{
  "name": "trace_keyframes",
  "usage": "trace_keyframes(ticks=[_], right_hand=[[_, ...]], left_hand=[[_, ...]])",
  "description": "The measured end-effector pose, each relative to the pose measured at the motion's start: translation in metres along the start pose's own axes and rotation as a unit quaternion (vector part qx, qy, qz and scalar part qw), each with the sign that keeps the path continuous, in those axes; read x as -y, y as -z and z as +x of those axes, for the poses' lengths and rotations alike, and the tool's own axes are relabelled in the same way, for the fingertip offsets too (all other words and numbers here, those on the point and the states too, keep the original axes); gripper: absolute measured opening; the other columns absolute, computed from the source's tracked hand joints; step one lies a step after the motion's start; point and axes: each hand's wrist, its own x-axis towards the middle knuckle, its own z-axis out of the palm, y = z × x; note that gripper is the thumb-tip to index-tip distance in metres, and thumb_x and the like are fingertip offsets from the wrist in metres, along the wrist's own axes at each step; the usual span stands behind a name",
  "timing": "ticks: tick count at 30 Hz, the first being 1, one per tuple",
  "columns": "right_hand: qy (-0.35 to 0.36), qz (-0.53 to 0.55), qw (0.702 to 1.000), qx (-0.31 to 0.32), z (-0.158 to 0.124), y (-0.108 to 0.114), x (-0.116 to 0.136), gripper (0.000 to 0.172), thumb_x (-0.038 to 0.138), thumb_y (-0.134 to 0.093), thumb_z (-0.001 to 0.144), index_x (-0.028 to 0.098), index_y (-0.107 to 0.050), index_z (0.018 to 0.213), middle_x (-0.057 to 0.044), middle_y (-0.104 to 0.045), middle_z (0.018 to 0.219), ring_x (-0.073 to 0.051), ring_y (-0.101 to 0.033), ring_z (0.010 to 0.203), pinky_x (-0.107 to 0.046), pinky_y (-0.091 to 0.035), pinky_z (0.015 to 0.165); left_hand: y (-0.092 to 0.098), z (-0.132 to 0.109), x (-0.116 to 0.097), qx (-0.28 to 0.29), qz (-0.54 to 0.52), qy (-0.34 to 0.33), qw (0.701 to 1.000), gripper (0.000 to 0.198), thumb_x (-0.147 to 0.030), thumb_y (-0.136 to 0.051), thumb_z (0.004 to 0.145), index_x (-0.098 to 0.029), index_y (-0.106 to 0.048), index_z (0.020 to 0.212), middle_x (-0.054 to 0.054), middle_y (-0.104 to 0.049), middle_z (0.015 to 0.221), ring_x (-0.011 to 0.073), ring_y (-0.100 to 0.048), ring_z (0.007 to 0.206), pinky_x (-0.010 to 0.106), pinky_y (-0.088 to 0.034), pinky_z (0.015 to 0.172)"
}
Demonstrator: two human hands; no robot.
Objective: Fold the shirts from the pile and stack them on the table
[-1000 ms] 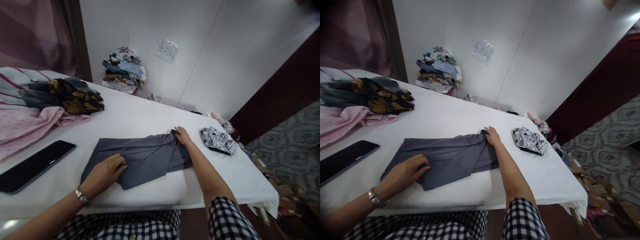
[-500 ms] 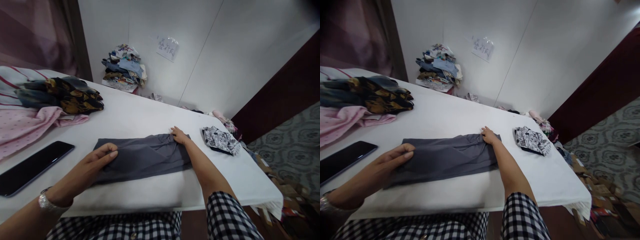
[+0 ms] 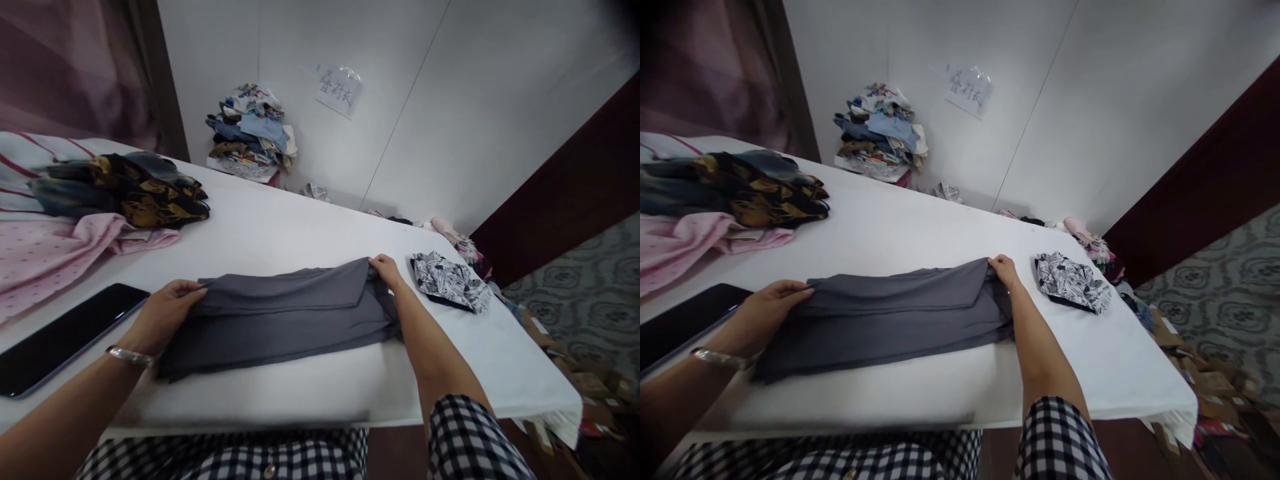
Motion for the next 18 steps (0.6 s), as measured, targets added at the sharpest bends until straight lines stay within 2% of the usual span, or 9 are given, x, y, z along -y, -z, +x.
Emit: trace_keyframes(ticks=[4,7,8,10,11,13,16,18], right_hand=[[-0.007,0.006,1.000,-0.014,-0.003,-0.005,-0.001,0.043,0.062,-0.060,0.062,0.022,-0.044,0.060,0.005,-0.048,0.053,-0.011,-0.042,0.053,-0.024,-0.036,0.053],[-0.012,-0.024,0.999,-0.035,-0.002,-0.008,-0.004,0.037,0.058,-0.052,0.070,0.022,-0.046,0.066,0.004,-0.052,0.058,-0.012,-0.046,0.056,-0.024,-0.038,0.056],[-0.015,-0.044,0.998,-0.041,-0.001,-0.009,-0.005,0.034,0.055,-0.051,0.072,0.022,-0.047,0.067,0.003,-0.053,0.059,-0.013,-0.048,0.058,-0.025,-0.039,0.057],[-0.025,-0.093,0.994,-0.050,0.002,-0.011,-0.007,0.028,0.048,-0.054,0.073,0.021,-0.049,0.065,0.001,-0.056,0.060,-0.016,-0.052,0.063,-0.027,-0.041,0.061],[-0.030,-0.120,0.991,-0.052,0.002,-0.012,-0.007,0.025,0.044,-0.056,0.073,0.021,-0.050,0.063,-0.001,-0.058,0.061,-0.018,-0.055,0.066,-0.028,-0.042,0.064],[-0.033,-0.170,0.983,-0.053,0.002,-0.012,-0.004,0.019,0.036,-0.060,0.072,0.020,-0.054,0.062,-0.005,-0.063,0.066,-0.022,-0.059,0.076,-0.033,-0.044,0.071],[-0.008,-0.215,0.975,-0.051,-0.005,-0.015,0.009,0.012,0.027,-0.059,0.076,0.018,-0.065,0.079,-0.013,-0.069,0.092,-0.028,-0.060,0.098,-0.039,-0.042,0.087],[0.070,-0.235,0.968,-0.041,-0.017,-0.023,0.021,0.025,0.027,-0.054,0.082,0.018,-0.066,0.101,-0.014,-0.065,0.114,-0.027,-0.054,0.113,-0.040,-0.038,0.098]], left_hand=[[0.006,-0.009,-0.003,0.019,-0.116,0.000,0.993,0.019,-0.034,-0.062,0.062,-0.022,-0.058,0.076,0.000,-0.072,0.101,0.0201,-0.063,0.096,0.031,-0.046,0.089],[0.008,-0.015,-0.010,0.023,-0.190,-0.031,0.981,0.020,-0.037,-0.061,0.064,-0.023,-0.052,0.077,0.001,-0.069,0.112,0.0208,-0.063,0.102,0.032,-0.047,0.091],[0.008,-0.015,-0.011,0.020,-0.161,-0.036,0.986,0.020,-0.037,-0.059,0.066,-0.023,-0.052,0.077,0.002,-0.069,0.111,0.0217,-0.063,0.101,0.033,-0.047,0.091],[0.008,-0.013,-0.009,0.029,-0.007,-0.043,0.999,0.019,-0.036,-0.054,0.069,-0.023,-0.056,0.081,0.005,-0.069,0.108,0.0255,-0.064,0.098,0.039,-0.047,0.090],[0.007,-0.011,-0.006,0.038,0.091,-0.055,0.994,0.021,-0.036,-0.051,0.071,-0.022,-0.058,0.085,0.007,-0.068,0.107,0.0277,-0.064,0.097,0.041,-0.047,0.090],[0.006,-0.007,-0.001,0.051,0.251,-0.108,0.961,0.033,-0.038,-0.046,0.076,-0.018,-0.061,0.097,0.012,-0.065,0.115,0.0313,-0.062,0.100,0.044,-0.046,0.091],[0.006,-0.005,0.002,0.029,0.332,-0.169,0.928,0.055,-0.046,-0.041,0.082,-0.009,-0.053,0.121,0.018,-0.059,0.124,0.0331,-0.057,0.112,0.043,-0.043,0.097],[0.007,-0.006,0.000,0.031,0.341,-0.149,0.927,0.067,-0.055,-0.039,0.083,-0.005,-0.047,0.128,0.021,-0.060,0.119,0.0348,-0.057,0.111,0.044,-0.044,0.096]])
